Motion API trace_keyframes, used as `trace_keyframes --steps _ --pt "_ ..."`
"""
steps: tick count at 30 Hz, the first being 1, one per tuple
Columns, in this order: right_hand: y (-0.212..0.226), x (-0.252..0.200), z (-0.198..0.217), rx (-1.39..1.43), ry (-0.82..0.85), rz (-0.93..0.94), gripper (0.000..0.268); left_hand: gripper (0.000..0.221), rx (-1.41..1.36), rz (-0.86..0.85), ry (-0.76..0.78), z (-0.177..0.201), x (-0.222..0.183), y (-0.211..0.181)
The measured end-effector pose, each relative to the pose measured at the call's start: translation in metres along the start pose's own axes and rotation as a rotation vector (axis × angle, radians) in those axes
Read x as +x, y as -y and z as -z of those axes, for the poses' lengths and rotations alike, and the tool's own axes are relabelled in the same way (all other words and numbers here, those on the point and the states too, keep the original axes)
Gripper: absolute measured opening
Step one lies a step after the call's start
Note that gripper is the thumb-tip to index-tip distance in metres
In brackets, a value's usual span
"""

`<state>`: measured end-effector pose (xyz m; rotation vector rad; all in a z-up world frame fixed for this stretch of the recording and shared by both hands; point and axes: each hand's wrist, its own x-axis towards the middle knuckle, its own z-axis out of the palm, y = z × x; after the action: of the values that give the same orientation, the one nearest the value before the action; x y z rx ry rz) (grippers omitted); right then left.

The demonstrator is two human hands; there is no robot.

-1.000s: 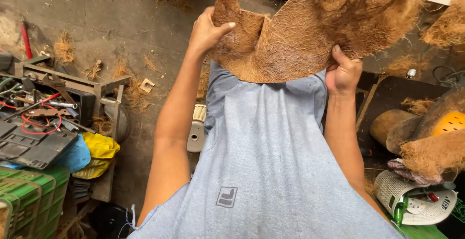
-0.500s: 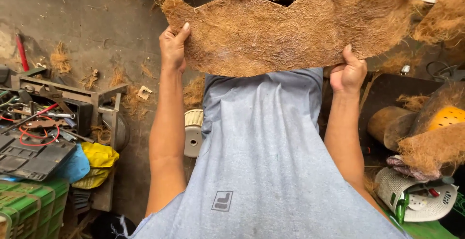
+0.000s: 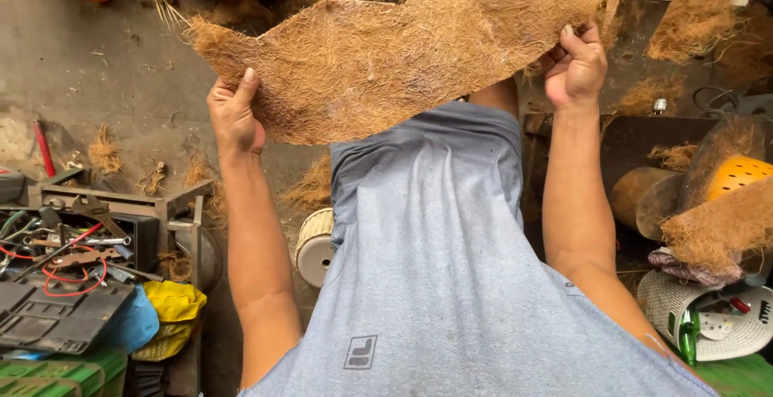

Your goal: The person is manually shaping and trimming a piece of coarse fiber matting, likely for use as a shoe component or padding.

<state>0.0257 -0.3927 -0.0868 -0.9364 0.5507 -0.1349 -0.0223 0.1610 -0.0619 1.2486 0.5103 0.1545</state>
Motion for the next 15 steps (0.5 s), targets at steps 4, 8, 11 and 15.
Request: trace_keyframes --steps 4,8,11,15 --pt "0.008 0.000 -0.021 0.021 -0.068 0.041 0.030 0.032 -0.006 -0.050 0.043 -0.006 -0.007 -0.026" --pt "0.018 0.004 -0.029 -0.017 -0.042 0.000 0.027 0.046 -0.019 -0.050 0.045 -0.015 -0.003 -0.045" --pt "0.028 0.007 -0.039 -0.042 -0.052 0.136 0.024 0.006 -0.066 -0.019 0.134 -0.021 0.002 -0.053" --pt "0.047 0.020 -0.047 -0.238 0.075 0.251 0.019 0.052 -0.010 -0.079 0.008 -0.034 0.005 -0.064"
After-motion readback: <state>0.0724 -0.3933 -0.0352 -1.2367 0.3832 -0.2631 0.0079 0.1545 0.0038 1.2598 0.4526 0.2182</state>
